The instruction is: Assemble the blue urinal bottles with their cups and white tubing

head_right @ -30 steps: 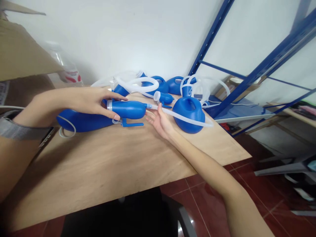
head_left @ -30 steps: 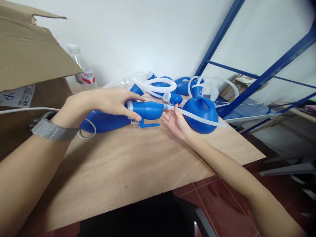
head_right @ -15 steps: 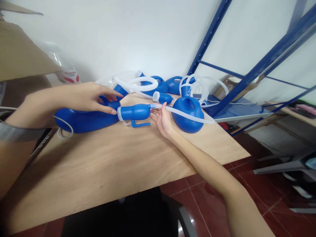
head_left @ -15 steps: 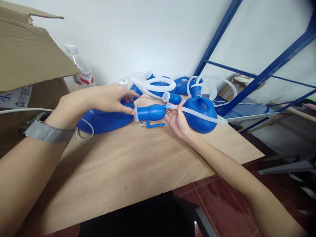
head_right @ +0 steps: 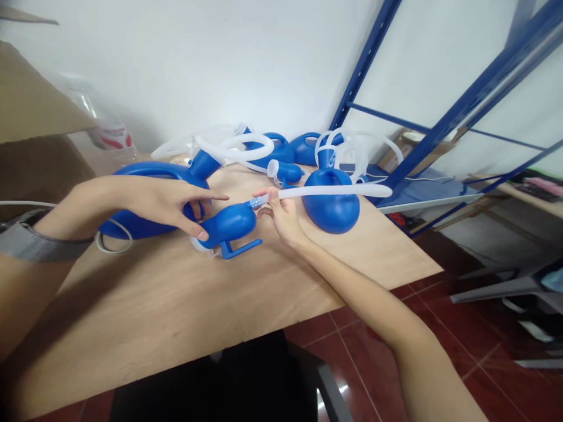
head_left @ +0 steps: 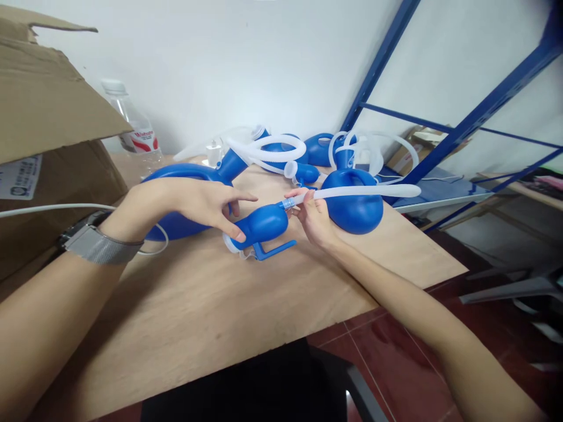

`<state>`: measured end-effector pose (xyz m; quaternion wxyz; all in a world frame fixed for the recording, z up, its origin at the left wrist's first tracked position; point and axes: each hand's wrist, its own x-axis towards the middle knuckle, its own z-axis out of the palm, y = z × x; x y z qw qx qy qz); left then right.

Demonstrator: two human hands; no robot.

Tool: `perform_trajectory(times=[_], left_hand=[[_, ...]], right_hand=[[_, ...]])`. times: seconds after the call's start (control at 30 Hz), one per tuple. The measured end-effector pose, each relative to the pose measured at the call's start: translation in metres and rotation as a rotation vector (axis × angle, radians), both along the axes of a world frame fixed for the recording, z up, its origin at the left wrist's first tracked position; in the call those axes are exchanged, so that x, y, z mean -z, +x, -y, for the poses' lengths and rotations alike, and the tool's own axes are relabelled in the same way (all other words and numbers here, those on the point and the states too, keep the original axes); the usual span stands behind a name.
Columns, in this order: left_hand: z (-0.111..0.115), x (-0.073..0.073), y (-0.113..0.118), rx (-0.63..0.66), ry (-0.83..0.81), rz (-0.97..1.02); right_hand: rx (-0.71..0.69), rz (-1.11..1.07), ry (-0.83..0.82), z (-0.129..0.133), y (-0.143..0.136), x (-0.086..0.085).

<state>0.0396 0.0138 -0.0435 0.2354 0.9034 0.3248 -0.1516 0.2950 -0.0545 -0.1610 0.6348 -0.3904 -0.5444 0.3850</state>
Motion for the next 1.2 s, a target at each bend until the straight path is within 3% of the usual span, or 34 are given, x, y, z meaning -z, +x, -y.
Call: perform_trajectory(times=[0.17,0.27,0.5,0.7,0.9,1.2], left_hand=[[0.003,0.007,0.006,0.142,-0.024,0.073],[0.005,0.012,0.012,0.136,0.032,0.06],[-0.007,0.012,0.007,0.118,0.275,0.158],[-0.011,0.01,0.003,0.101,0.54,0.129],[-0.004,0.011,0.012,0.124,0.551,0.161],[-0.022,0.006,-0.004,0.094,0.576,0.313]], right_hand=[[0.075,0.095,0.032,0.001,0.001,-0.001],[0.116,0.075,0.023,0.002,0.0,-0.001],[0.143,-0.13,-0.067,-0.007,0.004,0.004],[0.036,-0.325,-0.204,-0.01,0.003,0.014],[0.032,-0.248,-0.136,-0.009,0.006,0.008],[-0.009,-0.11,-0.056,0.0,0.005,-0.005]])
